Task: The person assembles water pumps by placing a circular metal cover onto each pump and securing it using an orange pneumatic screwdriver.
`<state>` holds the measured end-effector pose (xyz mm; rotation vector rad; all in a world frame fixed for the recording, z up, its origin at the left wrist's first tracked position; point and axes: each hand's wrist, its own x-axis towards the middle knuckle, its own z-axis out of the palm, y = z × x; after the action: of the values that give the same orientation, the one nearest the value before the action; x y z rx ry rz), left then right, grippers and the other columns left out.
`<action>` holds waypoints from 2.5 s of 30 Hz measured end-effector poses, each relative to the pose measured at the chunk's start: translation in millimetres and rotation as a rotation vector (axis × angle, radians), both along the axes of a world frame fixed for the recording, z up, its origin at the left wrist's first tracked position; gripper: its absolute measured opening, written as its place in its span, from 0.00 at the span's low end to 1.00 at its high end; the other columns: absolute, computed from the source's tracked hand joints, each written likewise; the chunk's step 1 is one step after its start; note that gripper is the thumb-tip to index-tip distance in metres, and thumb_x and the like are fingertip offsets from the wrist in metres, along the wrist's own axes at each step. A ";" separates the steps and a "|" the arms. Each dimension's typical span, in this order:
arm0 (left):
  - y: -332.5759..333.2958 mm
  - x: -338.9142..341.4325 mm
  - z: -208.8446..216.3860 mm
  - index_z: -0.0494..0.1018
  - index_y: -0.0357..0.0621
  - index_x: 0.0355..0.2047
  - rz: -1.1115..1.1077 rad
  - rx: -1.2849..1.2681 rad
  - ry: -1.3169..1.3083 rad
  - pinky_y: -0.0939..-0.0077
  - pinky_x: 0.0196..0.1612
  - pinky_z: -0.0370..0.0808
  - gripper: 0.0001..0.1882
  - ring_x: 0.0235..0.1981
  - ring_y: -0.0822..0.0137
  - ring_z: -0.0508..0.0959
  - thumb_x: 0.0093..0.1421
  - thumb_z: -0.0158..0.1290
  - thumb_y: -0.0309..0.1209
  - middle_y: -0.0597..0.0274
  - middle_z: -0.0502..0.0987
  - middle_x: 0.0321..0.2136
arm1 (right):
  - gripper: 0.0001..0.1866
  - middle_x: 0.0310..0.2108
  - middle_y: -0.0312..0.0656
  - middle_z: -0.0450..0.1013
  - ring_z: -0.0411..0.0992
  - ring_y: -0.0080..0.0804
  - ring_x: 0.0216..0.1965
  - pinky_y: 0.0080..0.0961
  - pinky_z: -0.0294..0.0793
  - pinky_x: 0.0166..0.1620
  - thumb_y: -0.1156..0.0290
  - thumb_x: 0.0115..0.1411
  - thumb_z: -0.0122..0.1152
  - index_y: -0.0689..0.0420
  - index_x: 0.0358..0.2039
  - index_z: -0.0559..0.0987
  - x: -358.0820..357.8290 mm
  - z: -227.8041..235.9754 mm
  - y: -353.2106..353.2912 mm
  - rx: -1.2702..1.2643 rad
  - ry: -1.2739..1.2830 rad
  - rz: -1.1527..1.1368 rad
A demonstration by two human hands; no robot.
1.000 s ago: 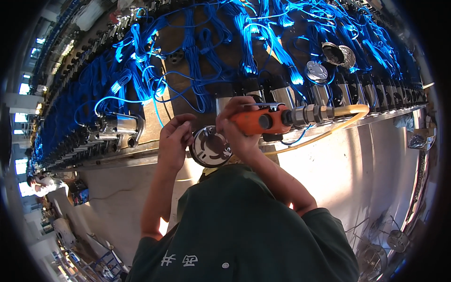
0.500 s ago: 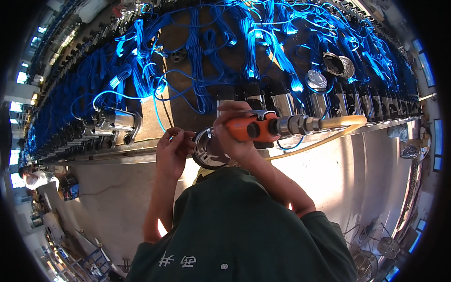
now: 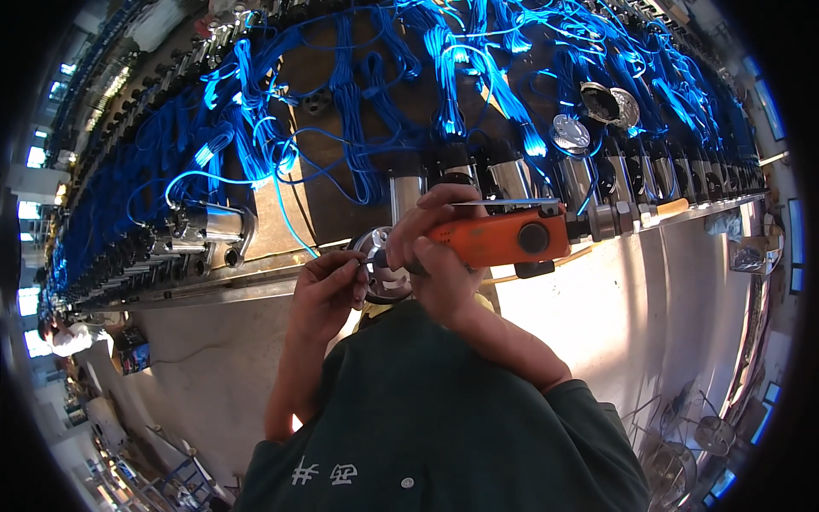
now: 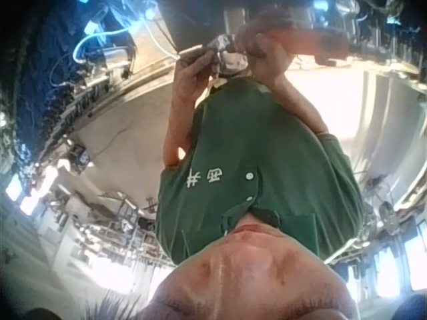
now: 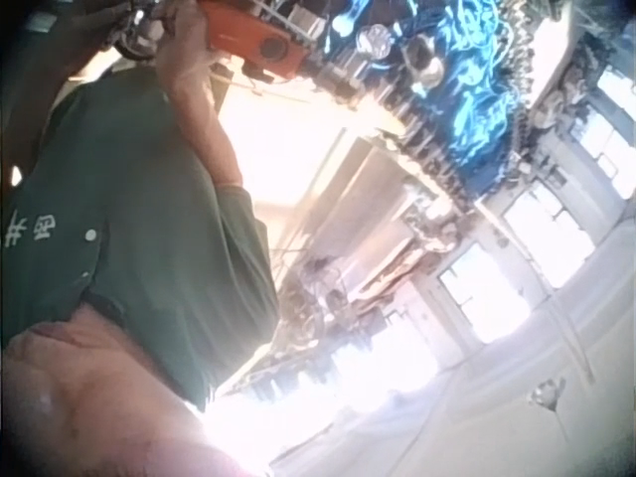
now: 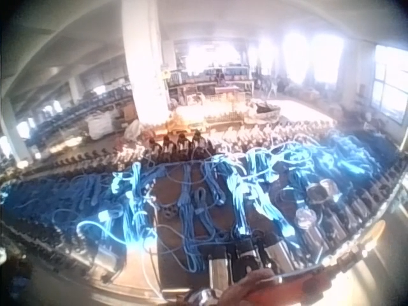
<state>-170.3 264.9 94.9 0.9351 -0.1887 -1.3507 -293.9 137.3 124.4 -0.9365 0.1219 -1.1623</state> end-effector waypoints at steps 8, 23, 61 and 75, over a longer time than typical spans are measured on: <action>4.1 -0.6 -1.9 0.75 0.34 0.39 -0.085 0.074 0.080 0.79 0.17 0.71 0.09 0.17 0.69 0.75 0.62 0.53 0.28 0.56 0.77 0.24 | 0.21 0.19 0.42 0.65 0.65 0.30 0.19 0.27 0.70 0.26 0.83 0.48 0.45 0.61 0.45 0.62 -12.5 -10.0 15.0 0.113 -0.086 -0.014; 21.7 13.3 -18.5 0.70 0.50 0.56 -0.385 0.039 -0.930 0.80 0.22 0.67 0.32 0.16 0.80 0.68 0.49 0.62 0.23 0.68 0.69 0.12 | 0.15 0.23 0.43 0.70 0.69 0.25 0.24 0.20 0.71 0.31 0.86 0.48 0.45 0.63 0.38 0.64 -18.4 -27.9 43.3 0.053 0.222 0.040; -84.8 -46.7 -10.7 0.61 0.55 0.59 -1.125 0.366 -2.192 0.42 0.52 0.61 0.45 0.54 0.42 0.62 0.41 0.67 0.50 0.46 0.62 0.52 | 0.10 0.26 0.36 0.71 0.71 0.30 0.27 0.27 0.75 0.34 0.64 0.53 0.64 0.53 0.29 0.72 -173.2 -261.8 -261.3 0.929 0.364 -0.234; -55.4 32.2 88.3 0.68 0.48 0.50 -0.500 0.490 -1.941 0.53 0.46 0.66 0.42 0.48 0.50 0.65 0.35 0.70 0.48 0.51 0.64 0.46 | 0.26 0.46 0.39 0.70 0.67 0.31 0.46 0.31 0.67 0.50 0.46 0.58 0.56 0.52 0.49 0.73 -65.5 -91.0 -35.1 1.228 0.288 0.828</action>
<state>-138.1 209.5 183.2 2.4654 -1.6660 -0.3927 -359.5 102.1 33.4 0.0164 0.5478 -0.0473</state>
